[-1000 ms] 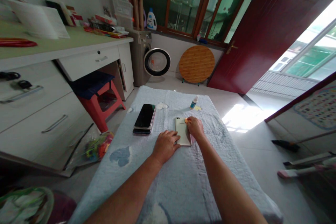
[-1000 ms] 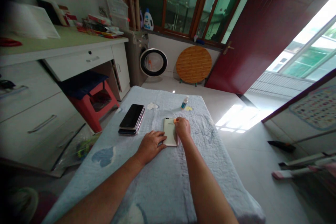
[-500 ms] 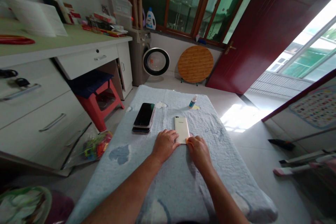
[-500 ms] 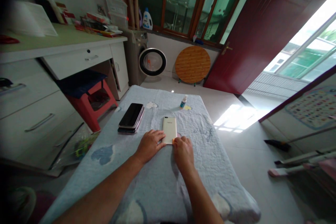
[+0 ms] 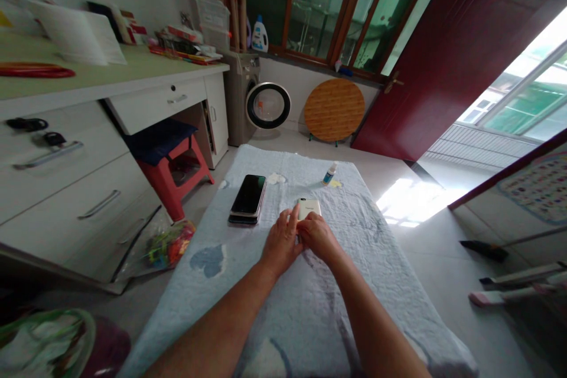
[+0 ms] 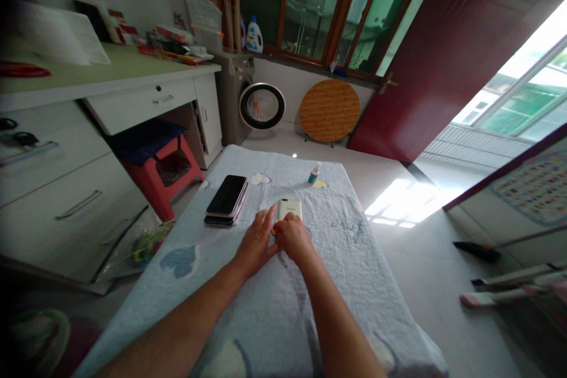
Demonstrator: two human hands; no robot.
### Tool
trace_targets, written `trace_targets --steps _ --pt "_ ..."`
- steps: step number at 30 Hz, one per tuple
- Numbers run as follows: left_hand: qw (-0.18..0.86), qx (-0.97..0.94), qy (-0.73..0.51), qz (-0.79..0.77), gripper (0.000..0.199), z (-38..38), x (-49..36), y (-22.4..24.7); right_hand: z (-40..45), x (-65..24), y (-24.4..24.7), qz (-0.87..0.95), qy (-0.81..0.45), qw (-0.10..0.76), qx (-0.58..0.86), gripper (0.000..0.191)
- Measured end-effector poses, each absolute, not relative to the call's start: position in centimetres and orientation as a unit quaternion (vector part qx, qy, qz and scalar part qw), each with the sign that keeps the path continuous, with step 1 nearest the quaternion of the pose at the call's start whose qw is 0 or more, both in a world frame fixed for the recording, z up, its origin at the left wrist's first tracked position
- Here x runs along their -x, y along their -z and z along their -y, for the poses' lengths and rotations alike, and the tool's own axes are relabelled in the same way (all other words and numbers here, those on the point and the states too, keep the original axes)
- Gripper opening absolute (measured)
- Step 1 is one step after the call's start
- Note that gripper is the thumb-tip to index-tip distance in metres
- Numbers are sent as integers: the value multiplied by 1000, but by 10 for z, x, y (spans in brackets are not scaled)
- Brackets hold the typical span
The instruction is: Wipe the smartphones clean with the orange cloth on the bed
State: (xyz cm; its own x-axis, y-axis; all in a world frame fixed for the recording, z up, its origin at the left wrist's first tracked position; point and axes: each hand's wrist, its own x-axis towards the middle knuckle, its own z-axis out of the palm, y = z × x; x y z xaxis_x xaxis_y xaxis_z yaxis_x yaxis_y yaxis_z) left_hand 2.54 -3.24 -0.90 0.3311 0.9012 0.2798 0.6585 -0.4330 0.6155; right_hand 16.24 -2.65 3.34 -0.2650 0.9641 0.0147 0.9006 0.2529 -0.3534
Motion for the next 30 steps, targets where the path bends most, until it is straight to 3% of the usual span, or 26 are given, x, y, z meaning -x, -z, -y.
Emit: trace_targets --steps 7,22,30 --pt "199 -794 -311 -484 113 33 -25 9 -21 -163 -32 789 -81 81 604 26" --pt "186 -788 -286 -512 94 36 -26 7 40 -170 -41 841 -96 38 531 17" --pt "160 -793 -286 -513 94 36 -28 11 -3 -174 -41 827 -87 37 554 20"
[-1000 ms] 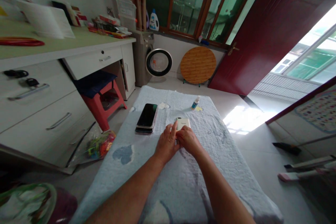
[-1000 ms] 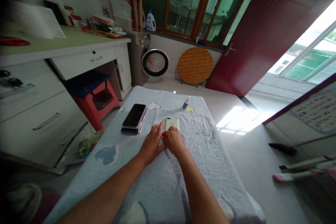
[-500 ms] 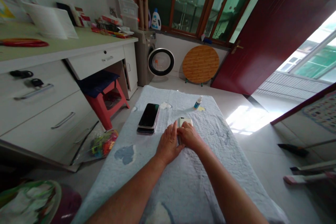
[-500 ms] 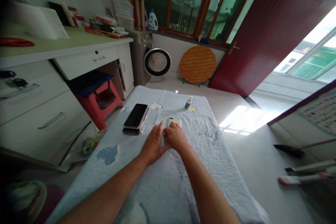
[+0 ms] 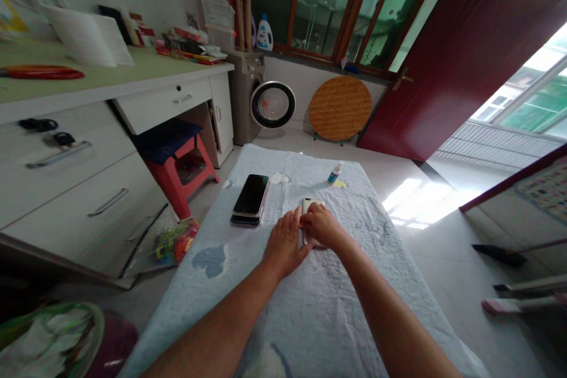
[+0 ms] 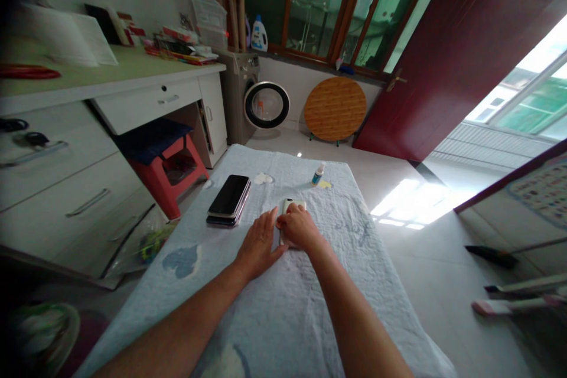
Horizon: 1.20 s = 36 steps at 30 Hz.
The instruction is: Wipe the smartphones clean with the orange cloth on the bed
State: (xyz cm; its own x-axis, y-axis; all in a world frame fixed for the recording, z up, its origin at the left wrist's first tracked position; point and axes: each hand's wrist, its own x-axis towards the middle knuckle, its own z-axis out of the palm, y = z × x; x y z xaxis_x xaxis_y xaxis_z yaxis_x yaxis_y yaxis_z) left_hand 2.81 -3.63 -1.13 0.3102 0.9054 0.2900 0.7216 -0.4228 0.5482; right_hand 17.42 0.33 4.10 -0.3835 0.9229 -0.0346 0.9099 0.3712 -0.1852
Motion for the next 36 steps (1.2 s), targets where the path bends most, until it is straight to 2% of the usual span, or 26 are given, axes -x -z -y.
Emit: trace_targets --steps 3,8,10,20,25,32,36 --pt "153 -793 -290 -513 85 36 -27 8 -21 -174 -36 829 -83 52 550 23" --pt "142 -838 -234 -472 37 36 -24 -3 -30 -175 -28 832 -87 63 545 23" --pt "135 -857 -219 -447 30 36 -23 -5 -29 -176 -26 824 -92 60 556 23" --pt "95 -876 -177 -438 19 39 -26 -6 -18 -183 -40 887 -162 4 433 18" --pt "82 -876 -174 -443 19 39 -28 -4 -32 -181 -40 870 -110 -31 479 16" --pt "88 -873 -170 -449 16 39 -27 -8 -75 -184 -28 826 -47 10 562 26" --pt "94 -864 -212 -447 15 37 -27 -6 -83 -184 -23 806 -38 33 590 30"
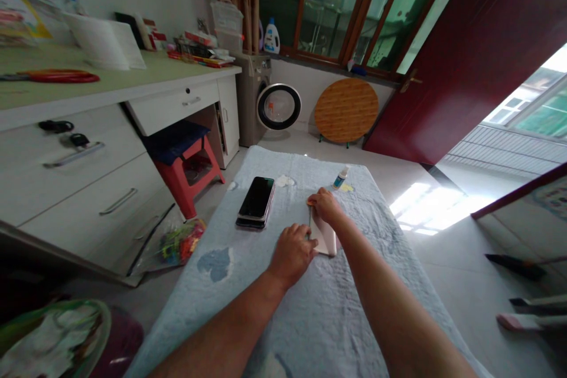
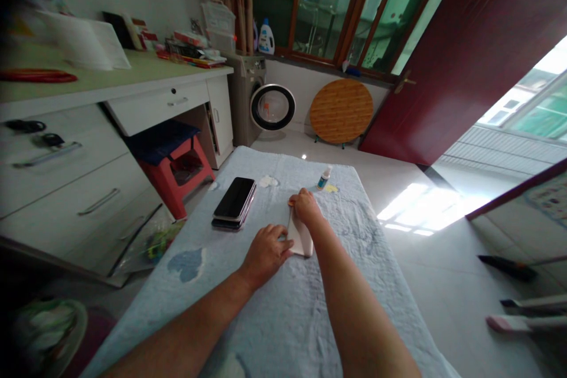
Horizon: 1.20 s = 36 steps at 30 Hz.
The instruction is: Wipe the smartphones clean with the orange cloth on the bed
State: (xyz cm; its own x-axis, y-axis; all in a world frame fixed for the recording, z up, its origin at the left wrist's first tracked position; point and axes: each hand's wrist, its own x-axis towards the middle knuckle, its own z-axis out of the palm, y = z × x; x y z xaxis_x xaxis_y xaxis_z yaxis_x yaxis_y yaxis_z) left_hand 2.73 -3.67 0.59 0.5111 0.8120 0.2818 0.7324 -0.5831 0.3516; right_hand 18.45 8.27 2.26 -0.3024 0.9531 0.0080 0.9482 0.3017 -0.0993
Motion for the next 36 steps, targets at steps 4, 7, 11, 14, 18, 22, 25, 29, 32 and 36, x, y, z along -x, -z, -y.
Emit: trace_targets --steps 4,7,11,14,18,22,25,29,32,36 --pt "123 -870 -246 -408 17 33 -29 -1 -72 -181 -16 793 -25 55 607 32" --pt "133 -867 -253 -409 17 33 -29 -1 -54 -178 -11 788 -23 94 608 29" --pt "134 -868 -233 -418 14 36 -31 -6 -21 -179 -8 818 -39 128 560 28" --pt "128 -869 -213 -427 13 38 -34 -10 1 -185 -11 825 -82 131 544 26" --pt "108 -872 -199 -435 12 43 -37 -12 9 -195 -16 811 -101 144 558 25" --pt "94 -872 -204 -434 13 45 -38 -10 -12 -201 -13 778 -78 169 600 25" --pt "89 -870 -207 -438 12 46 -38 -9 -35 -202 -9 744 -65 182 639 25" --pt "90 -867 -213 -441 12 45 -38 -9 -51 -195 -9 723 -43 184 665 26" --pt "96 -861 -223 -448 14 45 -38 -9 -45 -187 -10 734 -36 176 655 26" --pt "117 -850 -222 -463 16 46 -37 -10 -27 -177 -10 793 -49 146 590 26"
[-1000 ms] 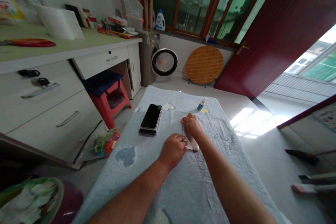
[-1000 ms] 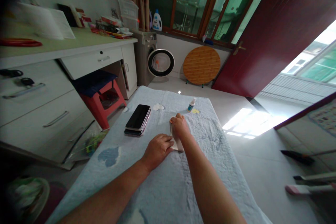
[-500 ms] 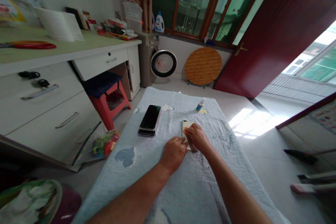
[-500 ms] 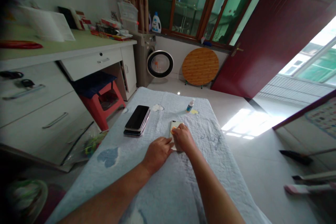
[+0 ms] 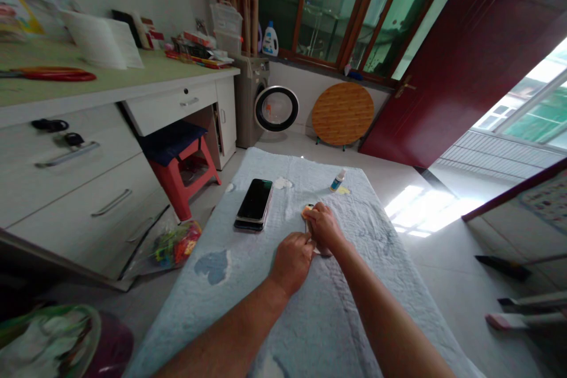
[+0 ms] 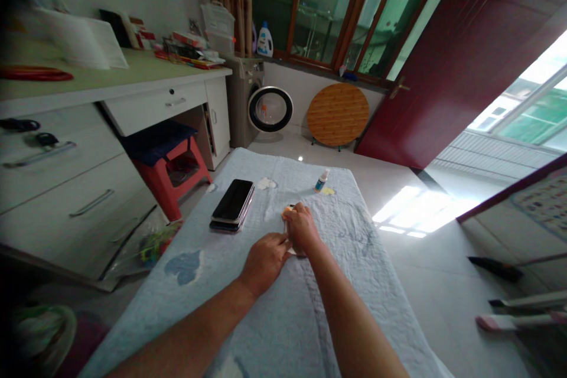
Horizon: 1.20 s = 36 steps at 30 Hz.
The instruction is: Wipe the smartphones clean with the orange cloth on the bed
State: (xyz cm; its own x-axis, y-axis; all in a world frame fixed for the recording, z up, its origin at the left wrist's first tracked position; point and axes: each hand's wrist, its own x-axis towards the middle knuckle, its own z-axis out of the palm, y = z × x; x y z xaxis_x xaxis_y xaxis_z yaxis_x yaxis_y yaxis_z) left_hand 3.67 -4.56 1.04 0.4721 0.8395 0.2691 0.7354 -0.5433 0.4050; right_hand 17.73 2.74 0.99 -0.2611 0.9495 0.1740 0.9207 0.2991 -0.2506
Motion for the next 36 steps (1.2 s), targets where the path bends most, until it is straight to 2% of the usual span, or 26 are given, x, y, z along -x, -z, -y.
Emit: trace_targets --steps 4,13,20,28,36 --pt "128 -846 -212 -472 18 46 -37 -13 -25 -174 -13 828 -59 105 548 27" --pt "109 -854 -212 -463 16 44 -39 -6 -69 -174 -24 808 -15 48 587 29" --pt "108 -854 -212 -463 16 45 -40 -8 -81 -188 -13 775 -38 75 626 34" --pt "118 -853 -211 -462 11 45 -38 -11 -63 -221 -11 733 -23 106 672 31" --pt "138 -851 -223 -455 8 43 -36 -8 -49 -216 -8 680 -31 148 717 37"
